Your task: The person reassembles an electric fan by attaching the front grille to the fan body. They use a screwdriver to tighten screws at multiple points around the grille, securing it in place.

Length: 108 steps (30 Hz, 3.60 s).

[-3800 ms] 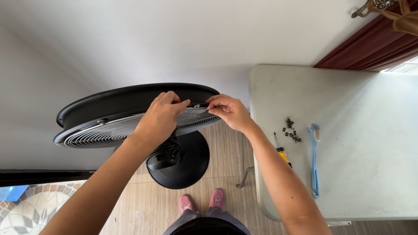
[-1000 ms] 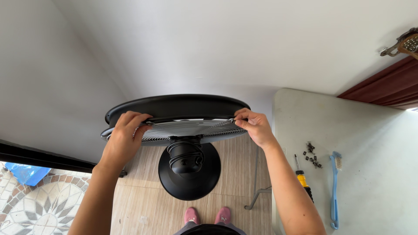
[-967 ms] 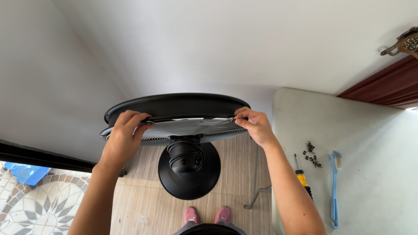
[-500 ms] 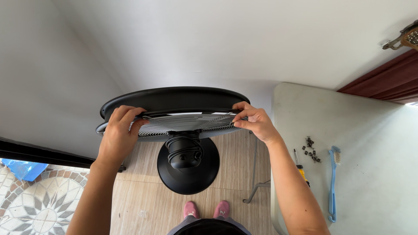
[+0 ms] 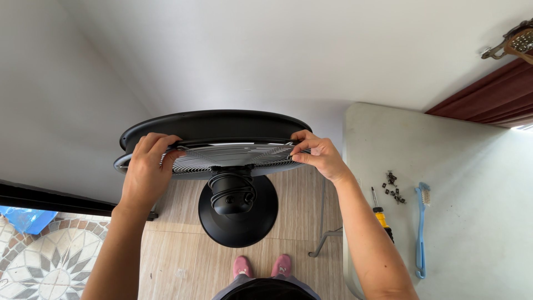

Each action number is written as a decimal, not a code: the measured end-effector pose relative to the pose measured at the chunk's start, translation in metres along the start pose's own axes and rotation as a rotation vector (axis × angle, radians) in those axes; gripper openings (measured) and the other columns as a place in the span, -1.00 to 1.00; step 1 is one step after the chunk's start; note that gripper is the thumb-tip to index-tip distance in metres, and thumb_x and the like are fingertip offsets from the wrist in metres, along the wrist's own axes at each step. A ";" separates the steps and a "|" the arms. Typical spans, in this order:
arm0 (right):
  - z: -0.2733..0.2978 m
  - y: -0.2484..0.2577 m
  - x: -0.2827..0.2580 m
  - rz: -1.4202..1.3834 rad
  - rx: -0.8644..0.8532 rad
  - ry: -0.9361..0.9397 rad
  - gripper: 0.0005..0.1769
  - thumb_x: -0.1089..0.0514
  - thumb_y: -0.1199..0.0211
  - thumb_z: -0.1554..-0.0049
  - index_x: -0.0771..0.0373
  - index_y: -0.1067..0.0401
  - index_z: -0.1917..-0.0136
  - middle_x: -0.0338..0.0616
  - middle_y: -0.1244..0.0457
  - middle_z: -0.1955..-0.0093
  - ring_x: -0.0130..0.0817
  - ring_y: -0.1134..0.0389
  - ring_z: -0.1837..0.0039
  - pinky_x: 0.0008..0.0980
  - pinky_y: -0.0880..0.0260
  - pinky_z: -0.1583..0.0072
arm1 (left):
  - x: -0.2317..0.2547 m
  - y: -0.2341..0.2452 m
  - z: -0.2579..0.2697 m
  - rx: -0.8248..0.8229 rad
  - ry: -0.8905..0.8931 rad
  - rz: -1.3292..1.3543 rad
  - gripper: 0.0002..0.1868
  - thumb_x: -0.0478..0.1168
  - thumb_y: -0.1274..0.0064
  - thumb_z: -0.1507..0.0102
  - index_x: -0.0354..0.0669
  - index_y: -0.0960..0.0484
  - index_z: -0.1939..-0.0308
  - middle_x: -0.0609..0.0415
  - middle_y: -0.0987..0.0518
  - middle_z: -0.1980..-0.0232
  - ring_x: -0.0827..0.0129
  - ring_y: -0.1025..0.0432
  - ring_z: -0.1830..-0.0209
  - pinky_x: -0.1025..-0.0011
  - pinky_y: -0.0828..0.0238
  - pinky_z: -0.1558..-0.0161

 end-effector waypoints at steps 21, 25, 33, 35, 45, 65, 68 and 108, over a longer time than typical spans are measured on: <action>-0.003 0.005 0.006 -0.191 0.011 0.084 -0.92 0.35 -0.37 -0.12 0.24 -0.60 0.09 -0.25 -0.27 -0.05 -0.40 -0.27 -0.09 -0.36 -0.33 -0.17 | 0.001 -0.001 -0.001 -0.036 -0.028 0.035 -0.76 -0.34 -0.24 -0.23 -0.30 -0.66 0.02 -0.01 -0.60 0.04 0.16 -0.50 0.07 0.28 -0.48 0.10; -0.004 0.003 0.010 -0.216 0.007 0.084 -0.93 0.35 -0.37 -0.13 0.24 -0.59 0.10 -0.24 -0.27 -0.07 -0.40 -0.27 -0.11 -0.34 -0.31 -0.20 | 0.001 0.003 -0.001 -0.008 -0.056 -0.010 -0.73 -0.33 -0.28 -0.20 -0.33 -0.66 0.04 -0.03 -0.60 0.04 0.12 -0.49 0.04 0.27 -0.48 0.06; -0.001 0.002 0.015 -0.238 0.009 0.052 -0.91 0.37 -0.37 -0.11 0.25 -0.60 0.11 -0.23 -0.26 -0.10 -0.38 -0.26 -0.13 -0.32 -0.32 -0.18 | 0.000 0.001 0.001 -0.004 -0.069 -0.047 -0.74 -0.32 -0.28 -0.20 -0.32 -0.65 0.05 -0.03 -0.60 0.05 0.11 -0.48 0.02 0.23 -0.46 0.01; -0.001 0.002 0.014 -0.224 0.002 0.042 -0.91 0.37 -0.37 -0.10 0.25 -0.60 0.12 -0.22 -0.25 -0.12 -0.36 -0.27 -0.15 -0.30 -0.34 -0.21 | -0.001 0.001 0.000 -0.005 -0.065 -0.049 -0.74 -0.32 -0.27 -0.21 -0.32 -0.65 0.05 -0.04 -0.59 0.04 0.10 -0.48 0.02 0.22 -0.46 0.00; 0.004 0.003 0.007 -0.103 0.013 0.030 -0.93 0.33 -0.40 -0.07 0.23 -0.61 0.13 -0.16 -0.27 -0.21 -0.28 -0.27 -0.26 -0.25 -0.37 -0.26 | -0.005 -0.004 0.002 -0.020 -0.043 -0.072 -0.74 -0.33 -0.26 -0.23 -0.34 -0.62 0.03 -0.05 -0.58 0.04 0.08 -0.47 0.00 0.21 -0.45 0.00; 0.001 0.006 0.010 -0.131 0.078 0.068 -0.90 0.37 -0.38 -0.07 0.25 -0.62 0.11 -0.16 -0.30 -0.21 -0.32 -0.30 -0.21 -0.30 -0.36 -0.27 | -0.007 -0.003 -0.002 -0.013 -0.102 0.013 -0.72 -0.33 -0.29 -0.24 -0.35 -0.61 0.02 -0.07 -0.56 0.06 0.04 -0.44 0.01 0.19 -0.41 0.02; 0.001 0.005 0.007 -0.131 0.089 0.078 -0.89 0.38 -0.38 -0.08 0.25 -0.61 0.10 -0.17 -0.31 -0.20 -0.34 -0.29 -0.22 -0.31 -0.33 -0.29 | -0.014 -0.009 -0.002 -0.064 -0.023 0.034 -0.74 -0.32 -0.28 -0.25 -0.33 -0.62 0.02 -0.04 -0.55 0.07 0.09 -0.44 0.05 0.22 -0.41 0.08; -0.012 0.020 -0.001 -0.180 0.052 0.078 -0.88 0.39 -0.39 -0.04 0.27 -0.62 0.13 -0.07 -0.29 -0.20 -0.31 -0.28 -0.21 -0.31 -0.35 -0.25 | -0.017 -0.016 -0.017 -0.087 0.007 0.030 -0.69 -0.24 -0.29 -0.23 -0.31 -0.64 0.01 -0.04 -0.59 0.04 0.11 -0.49 0.07 0.24 -0.45 0.13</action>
Point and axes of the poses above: each hand's wrist, its own z-axis away from the middle knuckle, its own y-axis out of the back of the hand, x = y × z, the point moved 9 cm from there along -z, towards the middle knuckle
